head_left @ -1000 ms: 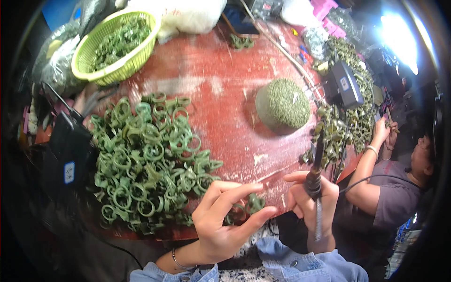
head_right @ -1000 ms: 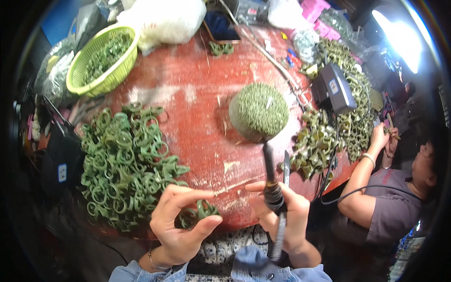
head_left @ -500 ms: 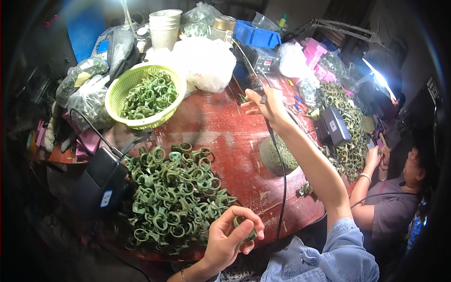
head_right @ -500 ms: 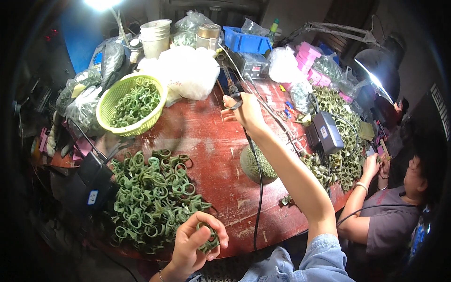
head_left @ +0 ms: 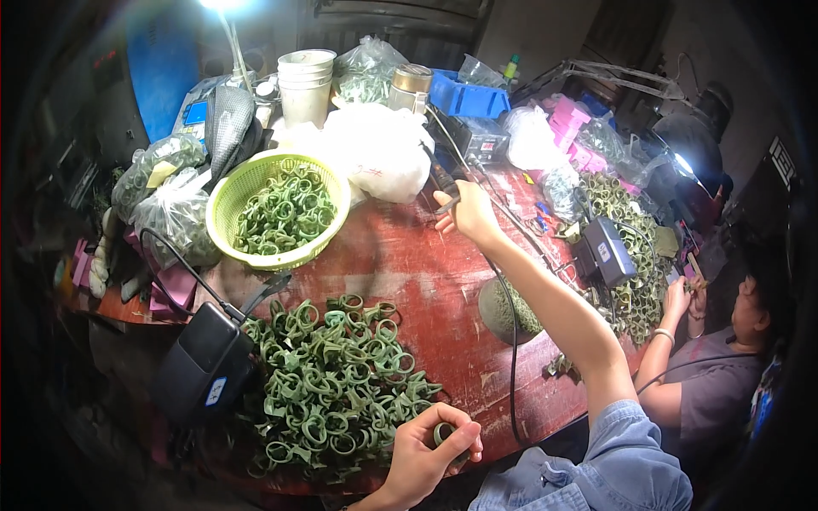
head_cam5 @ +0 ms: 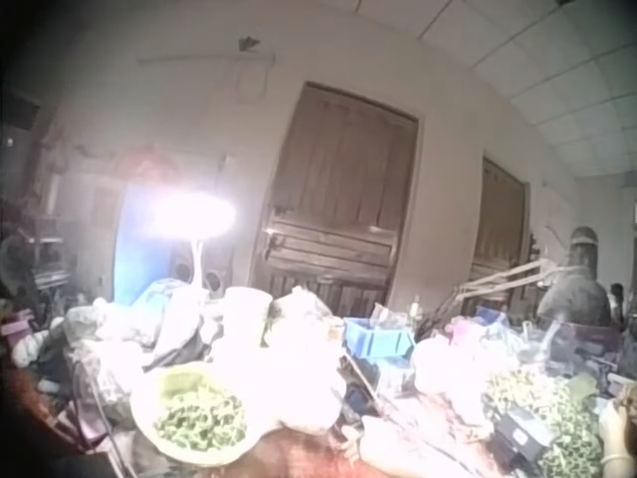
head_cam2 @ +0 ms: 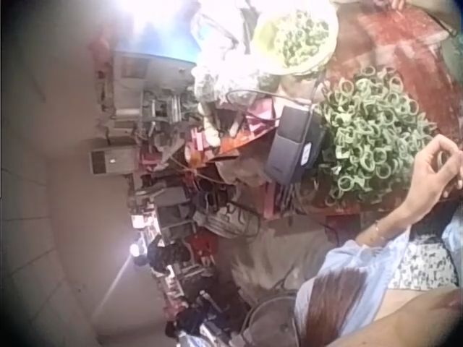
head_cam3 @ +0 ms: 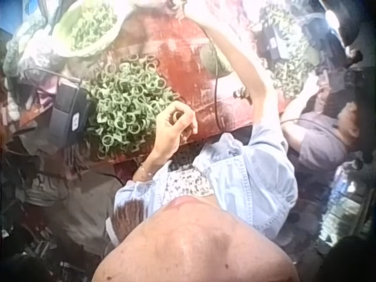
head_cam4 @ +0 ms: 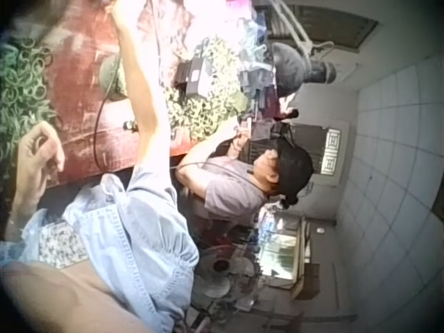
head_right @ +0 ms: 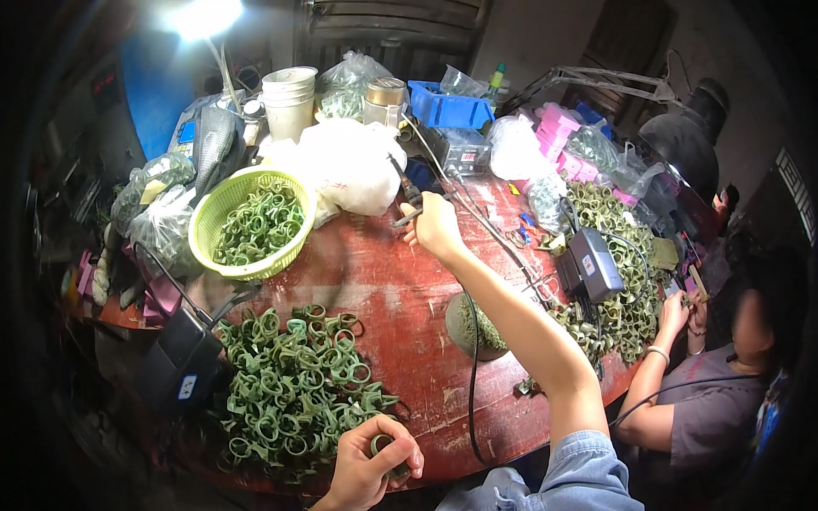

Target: Assembling green plastic rings into a decorative chain or vine using a heat tool.

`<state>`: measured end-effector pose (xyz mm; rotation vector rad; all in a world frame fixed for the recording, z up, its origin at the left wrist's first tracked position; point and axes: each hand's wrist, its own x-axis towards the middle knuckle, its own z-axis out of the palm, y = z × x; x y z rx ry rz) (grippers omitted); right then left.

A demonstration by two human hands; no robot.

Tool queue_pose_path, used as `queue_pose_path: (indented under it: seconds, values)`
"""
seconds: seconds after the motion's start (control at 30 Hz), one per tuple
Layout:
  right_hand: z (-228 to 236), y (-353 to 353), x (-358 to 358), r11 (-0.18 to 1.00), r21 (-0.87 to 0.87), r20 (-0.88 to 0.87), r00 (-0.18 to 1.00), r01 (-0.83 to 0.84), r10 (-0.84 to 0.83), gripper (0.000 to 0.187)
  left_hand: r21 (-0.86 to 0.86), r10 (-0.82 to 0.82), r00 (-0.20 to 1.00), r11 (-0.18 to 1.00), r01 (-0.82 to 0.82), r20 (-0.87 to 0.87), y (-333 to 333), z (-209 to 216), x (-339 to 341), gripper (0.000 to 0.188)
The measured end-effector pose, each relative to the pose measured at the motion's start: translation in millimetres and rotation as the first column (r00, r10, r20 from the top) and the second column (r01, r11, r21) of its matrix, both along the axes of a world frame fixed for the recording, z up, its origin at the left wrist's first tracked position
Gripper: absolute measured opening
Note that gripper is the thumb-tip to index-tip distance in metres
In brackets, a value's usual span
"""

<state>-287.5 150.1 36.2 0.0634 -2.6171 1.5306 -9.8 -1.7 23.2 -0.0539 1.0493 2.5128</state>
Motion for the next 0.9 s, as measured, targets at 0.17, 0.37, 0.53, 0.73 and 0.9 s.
queue_pose_path:
  seconds: [0.17,0.37,0.53,0.73,0.9]
  values:
    - [13,9,17,0.965,-0.223,-0.010,0.989,0.141,-0.147,0.027,-0.054,0.033,0.999,0.998,-0.033,-0.007,-1,0,-2,0.009]
    - [44,35,46,0.953,-0.277,0.085,0.991,0.119,-0.099,0.027,-0.077,0.029,1.000,0.997,-0.030,-0.011,1,1,-3,0.009]
    - [59,98,61,0.965,-0.074,0.078,0.966,0.251,-0.245,0.028,-0.080,0.037,0.999,0.996,-0.036,0.013,4,17,-1,0.009]
    - [29,151,85,0.930,0.137,0.234,0.901,0.341,-0.365,0.025,-0.127,-0.046,0.999,0.991,0.045,-0.005,11,29,-4,0.010]
    - [28,136,148,0.809,0.472,-0.087,0.931,0.351,-0.353,0.024,-0.203,-0.051,0.998,0.978,0.057,0.034,12,35,-1,0.011]
